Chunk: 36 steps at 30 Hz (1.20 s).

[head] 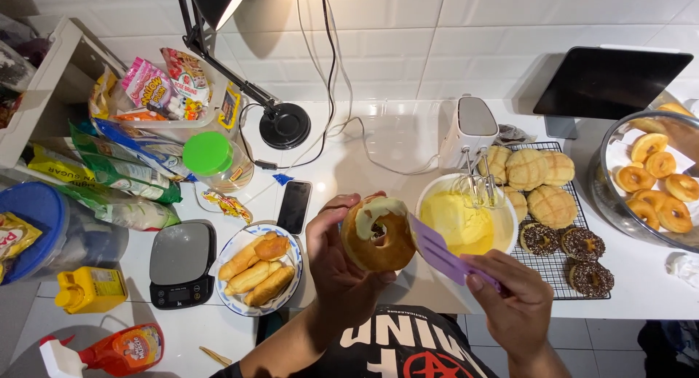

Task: Glazing and decorating donuts with icing and chocolate sprinkles at a kitchen workstation.

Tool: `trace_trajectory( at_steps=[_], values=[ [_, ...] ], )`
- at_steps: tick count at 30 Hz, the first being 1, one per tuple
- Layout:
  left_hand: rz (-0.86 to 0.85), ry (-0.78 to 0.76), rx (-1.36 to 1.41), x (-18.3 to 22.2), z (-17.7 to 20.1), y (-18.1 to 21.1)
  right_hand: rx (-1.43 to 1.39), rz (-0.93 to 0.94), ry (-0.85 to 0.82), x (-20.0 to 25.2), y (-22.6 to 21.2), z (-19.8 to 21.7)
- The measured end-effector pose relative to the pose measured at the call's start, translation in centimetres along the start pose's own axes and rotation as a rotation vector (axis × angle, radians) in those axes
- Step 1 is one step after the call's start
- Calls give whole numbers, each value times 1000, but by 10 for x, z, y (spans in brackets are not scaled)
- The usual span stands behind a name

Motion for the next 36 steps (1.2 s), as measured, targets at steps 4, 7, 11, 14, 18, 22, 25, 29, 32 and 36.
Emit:
trace_trajectory(
  at_steps=[4,7,11,14,18,22,25,29,32,36],
  values=[
    [-73,11,-50,0,6,-1,-35,18,-73,12,-14,-14],
    [26,29,58,2,8,-9,70,-83,17,38,19,3],
    [-38,22,-60,2,10,-10,202,-1,105,10,-15,9],
    [-94,3,-102,1,7,-3,288,148,82,-6,-38,8],
    [-95,6,-111,-2,5,2,427,196,198,-3,-43,27],
    [-80,-21,-75,-5,-1,6,454,249,86,-8,-58,15],
    [-89,-35,-65,-3,-1,10,432,138,137,-9,-41,30],
    [-67,-61,-61,-7,-7,16,397,7,211,-9,-44,37],
    [-59,-108,-61,-6,-13,18,420,113,157,-15,-64,27],
    [-54,-128,-19,-9,-17,25,579,241,185,-18,-72,31]
  ],
)
Point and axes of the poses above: each hand's wrist, its own x-axis away from the middle knuckle, its own z-axis out of the back of the hand, y = z × x, the point moved 9 cm from there along -x, towards the middle knuckle, and after that the axes turned 11 degrees about x, right-handed, at the moved point
